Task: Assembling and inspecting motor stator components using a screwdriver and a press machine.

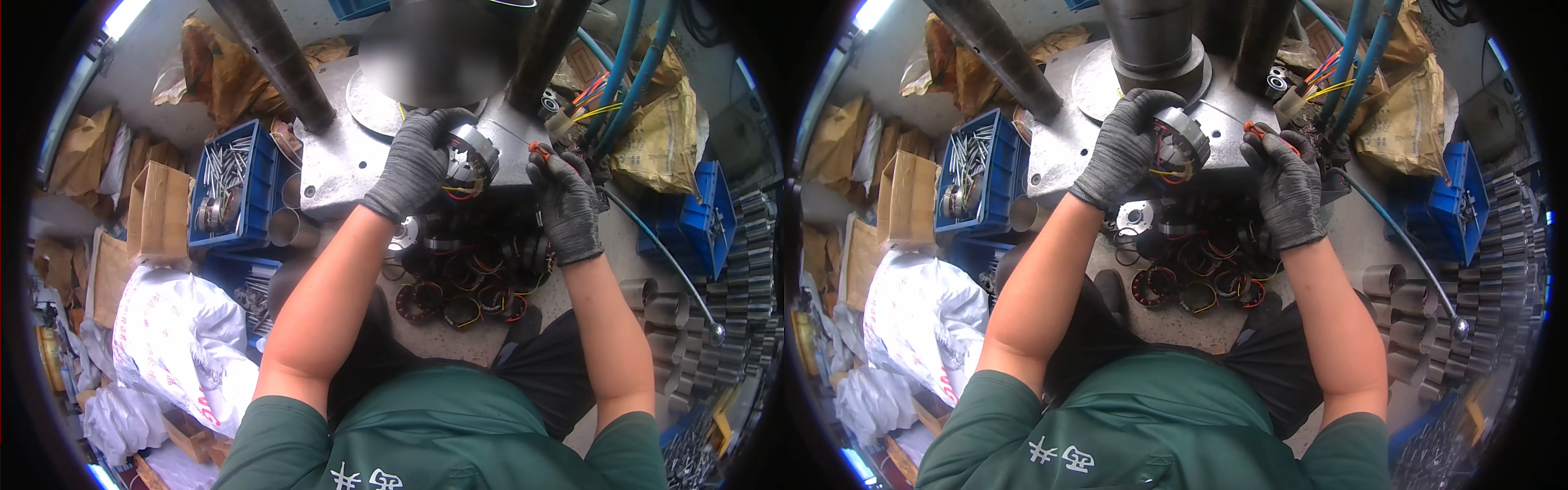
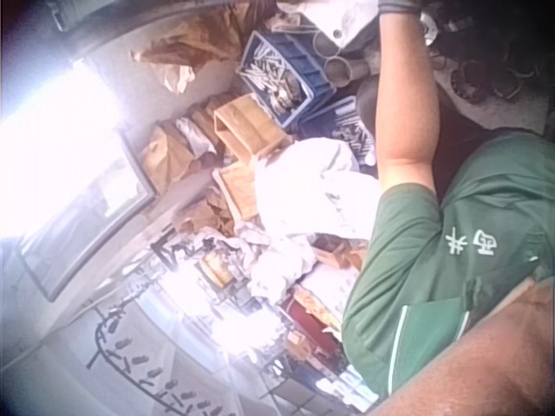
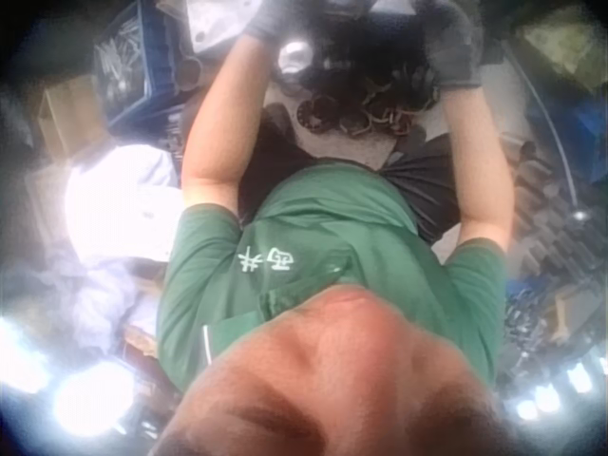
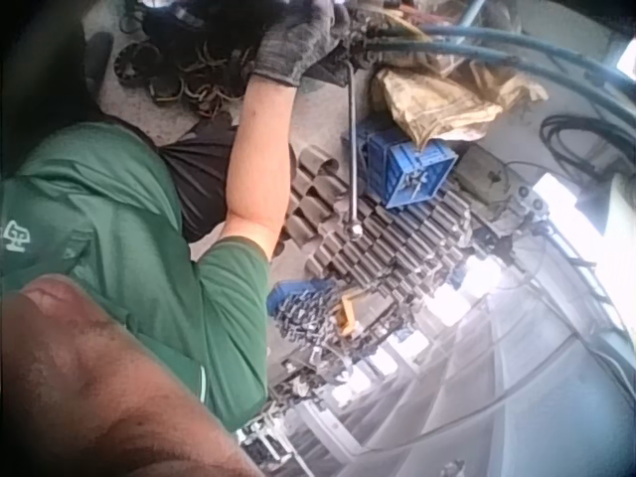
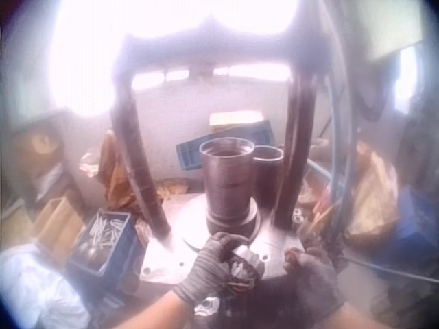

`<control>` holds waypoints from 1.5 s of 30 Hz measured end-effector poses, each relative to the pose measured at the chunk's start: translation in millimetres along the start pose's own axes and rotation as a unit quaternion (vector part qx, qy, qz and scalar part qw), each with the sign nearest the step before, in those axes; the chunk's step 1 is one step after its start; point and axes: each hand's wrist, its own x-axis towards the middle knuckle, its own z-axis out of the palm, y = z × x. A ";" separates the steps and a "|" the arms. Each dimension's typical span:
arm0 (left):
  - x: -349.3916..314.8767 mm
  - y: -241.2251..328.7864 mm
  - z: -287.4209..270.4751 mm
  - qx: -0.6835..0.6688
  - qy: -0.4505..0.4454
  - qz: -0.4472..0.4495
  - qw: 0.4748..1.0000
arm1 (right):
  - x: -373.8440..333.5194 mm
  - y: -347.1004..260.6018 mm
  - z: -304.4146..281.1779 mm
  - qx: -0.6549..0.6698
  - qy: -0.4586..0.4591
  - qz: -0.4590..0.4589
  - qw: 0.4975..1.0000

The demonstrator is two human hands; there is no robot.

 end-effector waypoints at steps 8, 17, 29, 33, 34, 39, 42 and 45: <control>-3.2 10.3 -0.2 0.157 0.025 0.003 0.987 | -38.7 -9.9 45.6 -0.233 -0.100 -0.077 0.964; -15.3 42.2 -2.0 0.230 -0.008 -0.011 0.973 | -47.3 -7.6 39.1 -0.528 -0.102 -0.164 0.827; -22.6 21.1 7.4 0.074 0.017 -0.028 0.997 | -49.3 -27.2 51.3 -0.676 -0.139 -0.288 0.664; -18.2 26.1 9.2 0.060 0.013 -0.041 0.997 | -43.4 -33.4 50.1 -0.771 -0.136 -0.300 0.545; -17.9 26.4 9.4 0.061 0.014 -0.040 0.997 | -41.8 -35.4 52.2 -0.785 -0.126 -0.289 0.534; -15.6 31.5 8.7 0.032 0.009 -0.073 0.997 | -48.2 -30.9 56.9 -0.782 -0.139 -0.306 0.525; -14.4 29.2 10.7 0.044 0.015 -0.076 0.996 | -38.5 -32.5 52.3 -0.817 -0.104 -0.271 0.499; -15.4 28.9 9.8 0.046 0.014 -0.076 0.996 | -42.6 -31.2 56.7 -0.818 -0.092 -0.246 0.512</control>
